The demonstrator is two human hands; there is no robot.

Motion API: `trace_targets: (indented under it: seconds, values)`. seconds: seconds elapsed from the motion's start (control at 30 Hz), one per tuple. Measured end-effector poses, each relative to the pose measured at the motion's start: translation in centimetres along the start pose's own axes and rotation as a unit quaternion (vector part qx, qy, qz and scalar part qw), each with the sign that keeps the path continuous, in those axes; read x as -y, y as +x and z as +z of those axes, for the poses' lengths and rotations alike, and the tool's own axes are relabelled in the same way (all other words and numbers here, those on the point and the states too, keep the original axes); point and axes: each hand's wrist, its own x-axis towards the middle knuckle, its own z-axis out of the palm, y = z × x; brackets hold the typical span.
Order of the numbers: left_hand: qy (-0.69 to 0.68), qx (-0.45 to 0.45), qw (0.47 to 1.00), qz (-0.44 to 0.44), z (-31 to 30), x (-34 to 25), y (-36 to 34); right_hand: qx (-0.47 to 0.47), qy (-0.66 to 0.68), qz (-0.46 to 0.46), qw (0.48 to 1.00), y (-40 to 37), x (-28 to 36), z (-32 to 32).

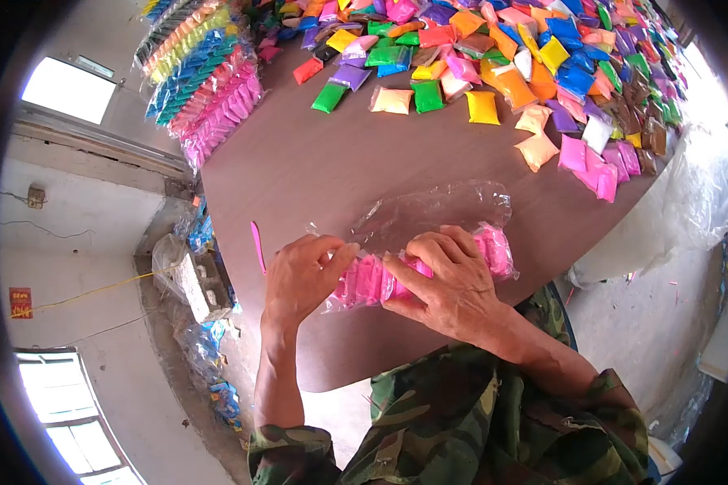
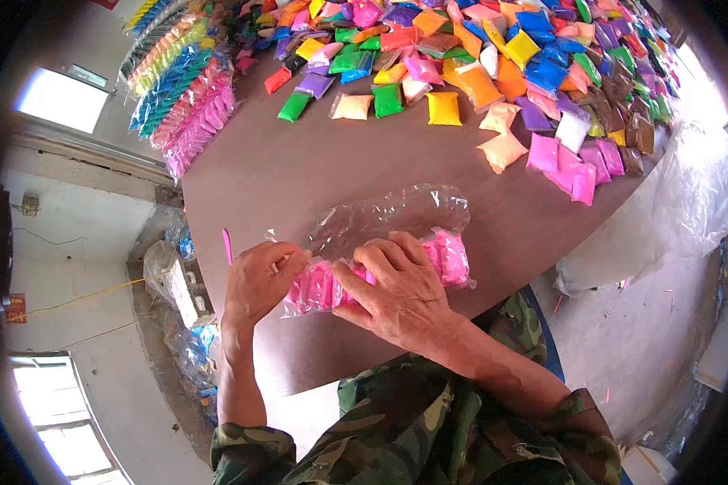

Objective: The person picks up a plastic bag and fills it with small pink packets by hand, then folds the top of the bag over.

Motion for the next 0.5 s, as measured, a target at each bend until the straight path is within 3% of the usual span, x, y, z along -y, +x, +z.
trace_targets:
  seconds: [0.1,0.2,0.3,0.5]
  values:
    - [-0.028,0.054,0.998,0.005,0.0,1.6,1.1,-0.003,0.009,0.003,1.0,0.0,-0.1,-0.2]
    - [-0.155,0.091,0.984,0.01,-0.2,2.9,1.3,-0.013,0.011,0.003,1.0,0.0,-0.1,-0.1]
    - [-0.168,0.14,0.975,-0.046,-1.8,2.8,1.4,-0.022,0.018,0.0,1.0,0.2,-0.1,-0.2]
    - [-0.218,0.14,0.962,-0.083,-1.0,3.2,0.3,-0.011,0.027,0.011,1.0,0.0,0.0,-0.1]
